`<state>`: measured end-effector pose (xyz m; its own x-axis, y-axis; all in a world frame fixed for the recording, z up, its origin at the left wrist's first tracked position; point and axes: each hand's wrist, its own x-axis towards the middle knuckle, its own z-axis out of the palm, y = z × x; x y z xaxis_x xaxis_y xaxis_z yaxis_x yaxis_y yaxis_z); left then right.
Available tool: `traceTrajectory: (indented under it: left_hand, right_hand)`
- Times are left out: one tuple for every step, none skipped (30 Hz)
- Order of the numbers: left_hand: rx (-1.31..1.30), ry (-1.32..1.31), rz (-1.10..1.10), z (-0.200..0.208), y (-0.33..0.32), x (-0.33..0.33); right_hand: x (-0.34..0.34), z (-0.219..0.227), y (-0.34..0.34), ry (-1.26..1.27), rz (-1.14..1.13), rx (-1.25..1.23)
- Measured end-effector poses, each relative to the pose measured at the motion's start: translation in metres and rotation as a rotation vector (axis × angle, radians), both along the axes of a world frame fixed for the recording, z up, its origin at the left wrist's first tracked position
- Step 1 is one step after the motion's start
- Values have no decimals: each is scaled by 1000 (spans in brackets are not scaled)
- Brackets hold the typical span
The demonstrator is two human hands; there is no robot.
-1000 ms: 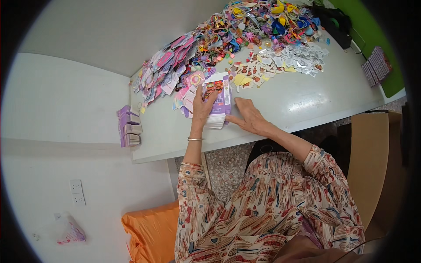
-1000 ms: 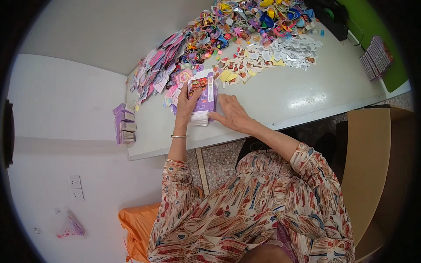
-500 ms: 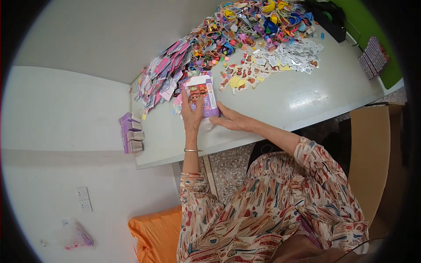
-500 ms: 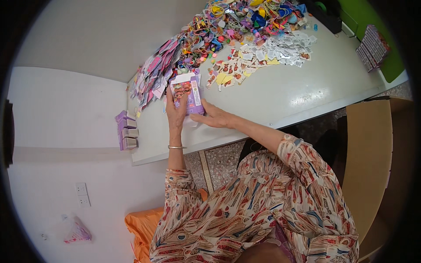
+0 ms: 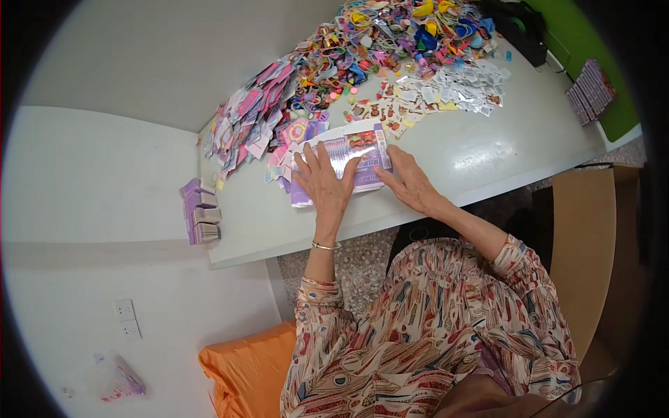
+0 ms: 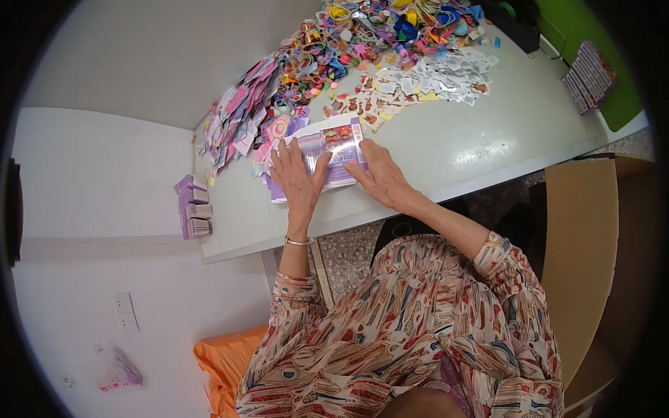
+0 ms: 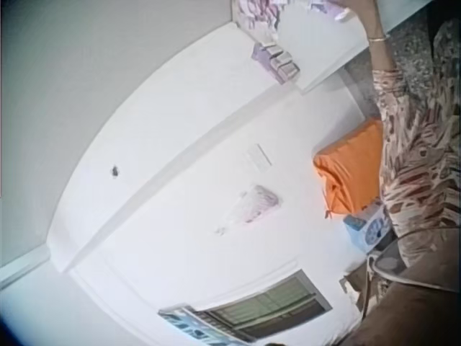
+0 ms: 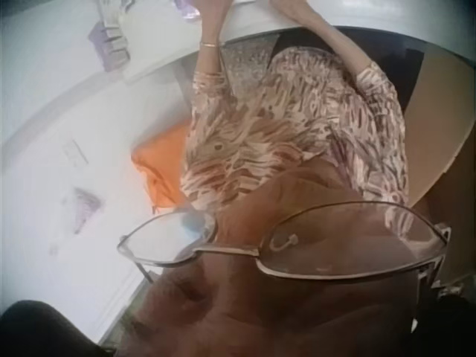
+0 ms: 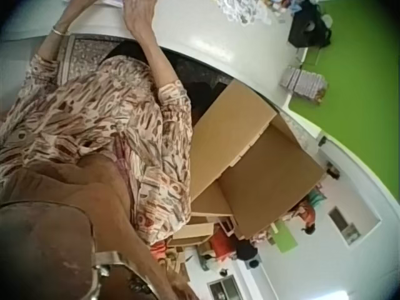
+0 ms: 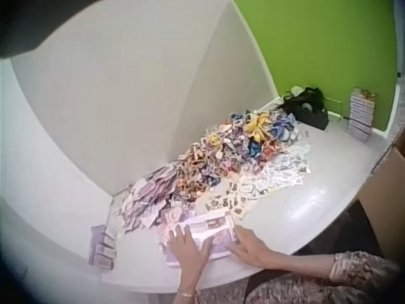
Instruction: Manually packaging small items into small boxes and then into a larger carton.
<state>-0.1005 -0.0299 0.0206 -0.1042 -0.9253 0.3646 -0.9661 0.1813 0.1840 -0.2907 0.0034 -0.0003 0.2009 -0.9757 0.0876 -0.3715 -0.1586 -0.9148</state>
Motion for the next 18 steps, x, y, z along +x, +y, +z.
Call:
traceTrajectory:
  left_hand:
    - [-43,-45,-21,1,2,-2]
    - [-42,-45,-27,1,4,-5]
    - [-73,-76,-61,0,7,-10]
    - [-106,-107,-93,-2,8,-14]
    - [-107,-108,-101,-4,10,-18]
    - [-112,-104,-122,-8,11,-22]
    - [-118,-101,-141,-12,12,-25]
    - [-122,-103,-146,-16,13,-27]
    - [-80,-79,-127,-20,16,-30]
    - [-36,-52,-113,-25,17,-34]
    - [-30,5,-110,-29,17,-35]
    - [-33,5,-119,-33,15,-37]
    - [-26,27,-59,-34,14,-38]
    - [-20,50,2,-36,13,-39]
    - [-24,49,-2,-36,11,-37]
    - [8,130,11,-34,7,-35]
    - [40,211,25,-32,4,-34]
    - [38,210,22,-32,2,-36]
  right_hand:
    - [-1,-1,7,0,-5,1]
    - [-2,-4,14,-27,-26,-47]
    - [-1,-7,20,-54,-48,-95]
    - [1,-13,23,-54,-55,-95]
    - [4,-20,24,-40,-76,-193]
    - [4,-26,26,-24,-98,-292]
    - [5,-26,26,-26,-103,-295]
    - [6,-26,26,18,-73,-313]
    - [7,-25,26,63,-43,-331]
    - [7,-24,27,64,-53,-333]
    - [7,-23,29,80,-52,-345]
    - [6,-22,29,96,-50,-358]
    - [7,-26,29,96,-56,-361]
    - [9,-31,28,120,-58,-371]
    - [10,-36,28,145,-59,-380]
    - [8,-35,27,145,-63,-381]
    - [6,-34,25,111,-38,-344]
    - [5,-34,24,77,-13,-308]
